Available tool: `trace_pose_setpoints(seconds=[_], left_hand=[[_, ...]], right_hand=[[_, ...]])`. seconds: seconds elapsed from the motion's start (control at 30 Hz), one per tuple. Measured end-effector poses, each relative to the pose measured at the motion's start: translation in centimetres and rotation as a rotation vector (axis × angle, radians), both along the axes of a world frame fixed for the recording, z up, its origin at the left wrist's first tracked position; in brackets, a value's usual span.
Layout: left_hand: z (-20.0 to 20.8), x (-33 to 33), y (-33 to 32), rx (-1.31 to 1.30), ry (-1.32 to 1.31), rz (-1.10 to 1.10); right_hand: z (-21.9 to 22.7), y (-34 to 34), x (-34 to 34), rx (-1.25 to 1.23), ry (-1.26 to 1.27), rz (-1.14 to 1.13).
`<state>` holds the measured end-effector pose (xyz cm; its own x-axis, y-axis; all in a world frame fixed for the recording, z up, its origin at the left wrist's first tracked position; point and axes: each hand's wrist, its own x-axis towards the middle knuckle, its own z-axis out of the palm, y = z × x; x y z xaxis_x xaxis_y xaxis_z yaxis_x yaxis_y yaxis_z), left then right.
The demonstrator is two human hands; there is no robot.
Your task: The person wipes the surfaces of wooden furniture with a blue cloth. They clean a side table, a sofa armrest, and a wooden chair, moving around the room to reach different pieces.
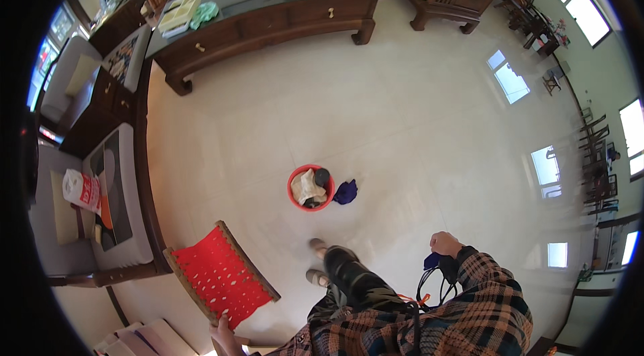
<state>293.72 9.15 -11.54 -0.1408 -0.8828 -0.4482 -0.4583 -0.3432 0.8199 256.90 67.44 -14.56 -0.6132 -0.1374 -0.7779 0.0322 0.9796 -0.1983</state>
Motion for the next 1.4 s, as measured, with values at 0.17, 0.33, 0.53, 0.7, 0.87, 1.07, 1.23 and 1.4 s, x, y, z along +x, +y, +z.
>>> trace_pose_setpoints(seconds=[0.17, 0.33, 0.53, 0.7, 0.87, 1.07, 1.23, 1.4], left_hand=[[3.3, -4.7, 4.2, 0.018, -0.056, -0.214], [5.4, -18.8, 10.4, -0.007, 0.037, -0.281], [6.7, -41.7, 19.3, -0.101, -0.104, -0.305], [7.2, -56.7, 24.7, -0.009, -0.014, -0.421], [4.7, -70.5, 28.3, 0.004, -0.045, -0.586], [-2.4, -90.2, 35.1, -0.205, -0.222, -0.903], [-6.1, -105.4, 44.5, -0.214, -0.411, -1.161], [-7.1, -120.4, 54.1, -0.307, -0.447, -1.451]], right_hand=[[-1.8, 2.3, -3.5, -0.015, 0.147, -0.064], [-4.1, 10.7, -5.4, -0.163, -0.007, -0.231], [-1.1, 26.0, -14.6, -0.245, -0.163, -0.241], [3.0, 31.5, -27.6, -0.236, 0.03, -0.582], [4.6, 33.9, -37.0, -0.386, 0.085, -0.628], [5.7, 40.5, -43.5, -0.408, 0.007, -0.079], [10.4, 43.0, -49.8, -0.404, -0.269, -0.773], [12.4, 44.8, -57.8, -0.775, -0.434, -1.49]])
